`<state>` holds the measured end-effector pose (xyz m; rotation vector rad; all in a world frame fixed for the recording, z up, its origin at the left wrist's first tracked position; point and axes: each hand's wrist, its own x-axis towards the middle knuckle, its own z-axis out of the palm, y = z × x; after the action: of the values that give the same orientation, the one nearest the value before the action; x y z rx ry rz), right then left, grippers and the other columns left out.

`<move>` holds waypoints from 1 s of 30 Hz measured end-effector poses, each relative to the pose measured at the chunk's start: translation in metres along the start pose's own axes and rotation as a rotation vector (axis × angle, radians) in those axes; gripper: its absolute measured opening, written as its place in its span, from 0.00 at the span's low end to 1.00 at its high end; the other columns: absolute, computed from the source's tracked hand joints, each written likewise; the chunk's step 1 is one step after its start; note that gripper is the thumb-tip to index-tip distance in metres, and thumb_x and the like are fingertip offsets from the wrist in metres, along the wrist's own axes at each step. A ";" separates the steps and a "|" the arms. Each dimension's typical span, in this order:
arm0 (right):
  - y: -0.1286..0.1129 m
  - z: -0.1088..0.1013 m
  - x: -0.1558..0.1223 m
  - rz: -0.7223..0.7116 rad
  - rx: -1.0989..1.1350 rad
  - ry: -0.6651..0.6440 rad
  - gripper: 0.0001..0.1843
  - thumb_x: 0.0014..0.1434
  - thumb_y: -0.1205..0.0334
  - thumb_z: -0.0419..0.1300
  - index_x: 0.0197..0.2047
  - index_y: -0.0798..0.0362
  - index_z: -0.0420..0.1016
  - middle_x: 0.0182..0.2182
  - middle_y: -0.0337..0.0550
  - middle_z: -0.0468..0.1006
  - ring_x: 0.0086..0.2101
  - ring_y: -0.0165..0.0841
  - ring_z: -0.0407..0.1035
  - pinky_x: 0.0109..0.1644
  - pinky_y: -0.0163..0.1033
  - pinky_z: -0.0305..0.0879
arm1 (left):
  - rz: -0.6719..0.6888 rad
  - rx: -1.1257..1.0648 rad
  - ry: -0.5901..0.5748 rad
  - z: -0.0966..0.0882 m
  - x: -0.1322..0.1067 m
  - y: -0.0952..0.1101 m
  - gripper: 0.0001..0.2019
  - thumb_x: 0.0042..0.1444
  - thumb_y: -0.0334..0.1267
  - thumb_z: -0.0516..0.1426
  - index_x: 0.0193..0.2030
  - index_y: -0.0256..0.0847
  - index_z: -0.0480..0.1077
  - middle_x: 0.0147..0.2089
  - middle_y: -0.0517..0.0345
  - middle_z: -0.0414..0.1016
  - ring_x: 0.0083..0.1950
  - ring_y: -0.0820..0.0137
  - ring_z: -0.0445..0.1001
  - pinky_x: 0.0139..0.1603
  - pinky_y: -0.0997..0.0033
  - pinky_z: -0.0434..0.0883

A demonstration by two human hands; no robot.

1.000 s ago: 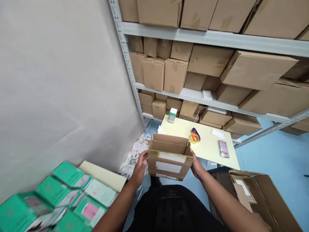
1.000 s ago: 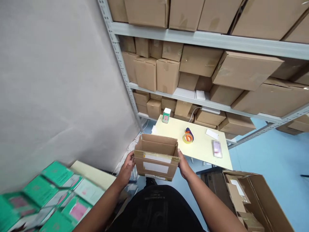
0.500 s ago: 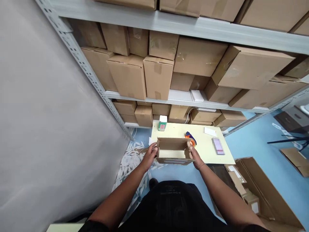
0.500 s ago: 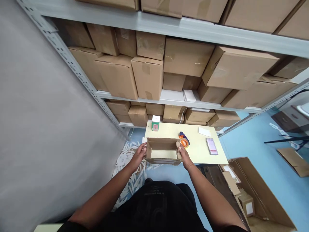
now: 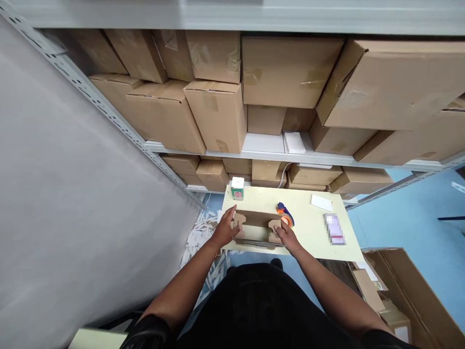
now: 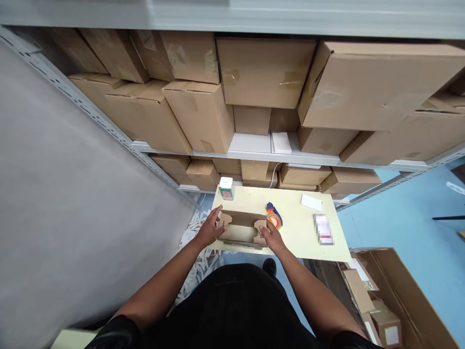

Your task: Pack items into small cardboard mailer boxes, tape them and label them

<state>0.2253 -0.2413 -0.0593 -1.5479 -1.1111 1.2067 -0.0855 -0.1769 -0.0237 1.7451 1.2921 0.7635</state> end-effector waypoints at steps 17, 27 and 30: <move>0.003 -0.006 0.018 -0.176 -0.253 0.052 0.29 0.53 0.60 0.61 0.60 0.47 0.71 0.57 0.49 0.74 0.51 0.45 0.72 0.59 0.56 0.71 | 0.035 0.089 -0.262 -0.026 -0.029 0.015 0.45 0.55 0.56 0.67 0.76 0.48 0.57 0.80 0.45 0.47 0.79 0.49 0.50 0.76 0.44 0.55; -0.008 -0.009 -0.016 -0.112 -0.133 -0.051 0.30 0.67 0.50 0.53 0.70 0.42 0.67 0.71 0.42 0.62 0.71 0.44 0.53 0.75 0.59 0.46 | 0.079 0.024 0.073 0.007 -0.011 -0.014 0.21 0.61 0.42 0.61 0.60 0.44 0.70 0.71 0.46 0.63 0.73 0.54 0.61 0.74 0.47 0.59; -0.009 0.006 -0.022 -0.120 -0.234 0.048 0.32 0.68 0.44 0.55 0.71 0.45 0.65 0.72 0.45 0.60 0.72 0.44 0.50 0.76 0.57 0.41 | 0.056 -0.089 0.102 0.016 -0.007 -0.017 0.20 0.60 0.42 0.61 0.59 0.44 0.69 0.70 0.46 0.63 0.73 0.54 0.60 0.74 0.47 0.57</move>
<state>0.2156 -0.2605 -0.0471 -1.6486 -1.3314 0.9822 -0.0817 -0.1856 -0.0462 1.6963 1.2613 0.9389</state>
